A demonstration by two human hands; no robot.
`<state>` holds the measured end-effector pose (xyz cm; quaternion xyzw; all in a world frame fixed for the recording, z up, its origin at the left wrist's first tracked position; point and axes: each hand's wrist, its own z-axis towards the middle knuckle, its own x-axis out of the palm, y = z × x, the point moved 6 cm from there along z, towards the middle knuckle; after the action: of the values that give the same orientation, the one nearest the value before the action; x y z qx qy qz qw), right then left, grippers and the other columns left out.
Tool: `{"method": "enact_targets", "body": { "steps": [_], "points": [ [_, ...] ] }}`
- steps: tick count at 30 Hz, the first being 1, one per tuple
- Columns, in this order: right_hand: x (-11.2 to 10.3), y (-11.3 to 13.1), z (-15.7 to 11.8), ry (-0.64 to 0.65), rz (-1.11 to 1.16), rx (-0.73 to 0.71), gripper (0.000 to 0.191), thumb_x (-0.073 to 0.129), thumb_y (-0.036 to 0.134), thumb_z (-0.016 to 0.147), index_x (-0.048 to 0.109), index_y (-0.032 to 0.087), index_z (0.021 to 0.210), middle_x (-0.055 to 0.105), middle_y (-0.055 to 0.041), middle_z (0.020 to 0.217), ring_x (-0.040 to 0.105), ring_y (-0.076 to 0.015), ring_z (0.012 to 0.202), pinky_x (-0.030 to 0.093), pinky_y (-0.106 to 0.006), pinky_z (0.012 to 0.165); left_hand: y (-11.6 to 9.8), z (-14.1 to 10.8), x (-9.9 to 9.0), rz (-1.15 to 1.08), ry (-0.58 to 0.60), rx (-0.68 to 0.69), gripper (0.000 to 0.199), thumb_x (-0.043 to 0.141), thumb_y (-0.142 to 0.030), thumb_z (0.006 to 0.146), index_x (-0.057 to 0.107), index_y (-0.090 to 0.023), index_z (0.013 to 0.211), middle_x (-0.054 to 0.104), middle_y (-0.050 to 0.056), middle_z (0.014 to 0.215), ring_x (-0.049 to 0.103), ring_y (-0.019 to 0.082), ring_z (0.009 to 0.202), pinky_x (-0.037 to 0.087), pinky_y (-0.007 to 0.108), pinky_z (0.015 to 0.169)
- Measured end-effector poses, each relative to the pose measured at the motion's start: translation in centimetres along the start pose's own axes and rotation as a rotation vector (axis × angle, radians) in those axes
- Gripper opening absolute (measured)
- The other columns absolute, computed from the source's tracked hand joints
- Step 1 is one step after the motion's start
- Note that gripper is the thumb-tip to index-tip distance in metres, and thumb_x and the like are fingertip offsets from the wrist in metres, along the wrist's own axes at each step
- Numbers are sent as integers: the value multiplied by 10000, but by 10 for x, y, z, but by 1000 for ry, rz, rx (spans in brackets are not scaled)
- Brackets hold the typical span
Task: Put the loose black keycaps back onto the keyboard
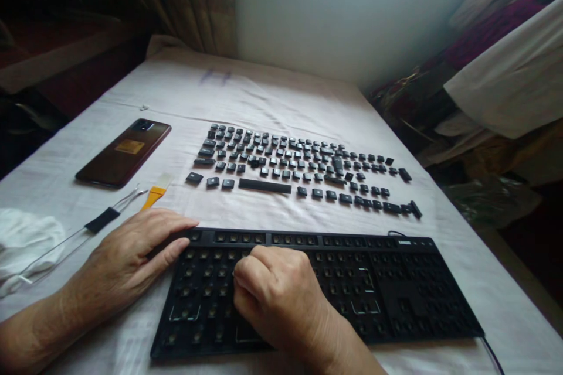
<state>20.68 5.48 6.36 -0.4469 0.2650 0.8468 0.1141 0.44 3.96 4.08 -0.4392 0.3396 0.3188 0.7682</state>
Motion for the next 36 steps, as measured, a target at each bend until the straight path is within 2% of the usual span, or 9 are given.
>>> {"method": "enact_targets", "body": {
  "steps": [20, 23, 26, 30, 36],
  "points": [
    [1, 0, 0, 11, -11, 25, 233, 503, 71, 867, 598, 199, 697, 543, 26, 586, 470, -110, 489, 333, -245, 493, 1, 0, 1, -19, 22, -25, 234, 523, -374, 987, 644, -256, 1150, 729, 24, 1056, 667, 218, 1000, 520, 373, 902],
    [-7, -2, 1, -15, 57, 32, 206, 520, 64, 859, 615, 196, 733, 580, 21, 596, 512, -104, 494, 375, -224, 492, 1, -1, 1, -18, 26, -21, 229, 524, -364, 990, 641, -248, 1150, 726, 22, 1057, 666, 208, 1000, 514, 362, 907],
    [-25, -11, 2, -73, 146, 98, 174, 545, 48, 846, 641, 187, 801, 642, 11, 622, 583, -95, 514, 443, -192, 512, 1, -1, 0, -16, 26, -9, 233, 529, -370, 990, 639, -239, 1149, 724, 25, 1058, 665, 203, 996, 512, 349, 903],
    [-43, -25, 1, -129, 106, 196, 157, 578, 78, 846, 659, 207, 808, 697, 10, 642, 656, -115, 537, 489, -191, 501, 3, -1, 1, -21, 30, -14, 241, 530, -379, 990, 640, -243, 1156, 723, 24, 1060, 667, 201, 992, 515, 342, 898],
    [-42, -27, 0, -72, 104, 169, 179, 561, 60, 827, 663, 205, 805, 696, 11, 637, 651, -111, 531, 493, -189, 506, 4, -1, 2, -19, 28, -26, 255, 527, -403, 985, 642, -263, 1165, 728, 24, 1071, 671, 216, 999, 524, 365, 911]
  ]
}}
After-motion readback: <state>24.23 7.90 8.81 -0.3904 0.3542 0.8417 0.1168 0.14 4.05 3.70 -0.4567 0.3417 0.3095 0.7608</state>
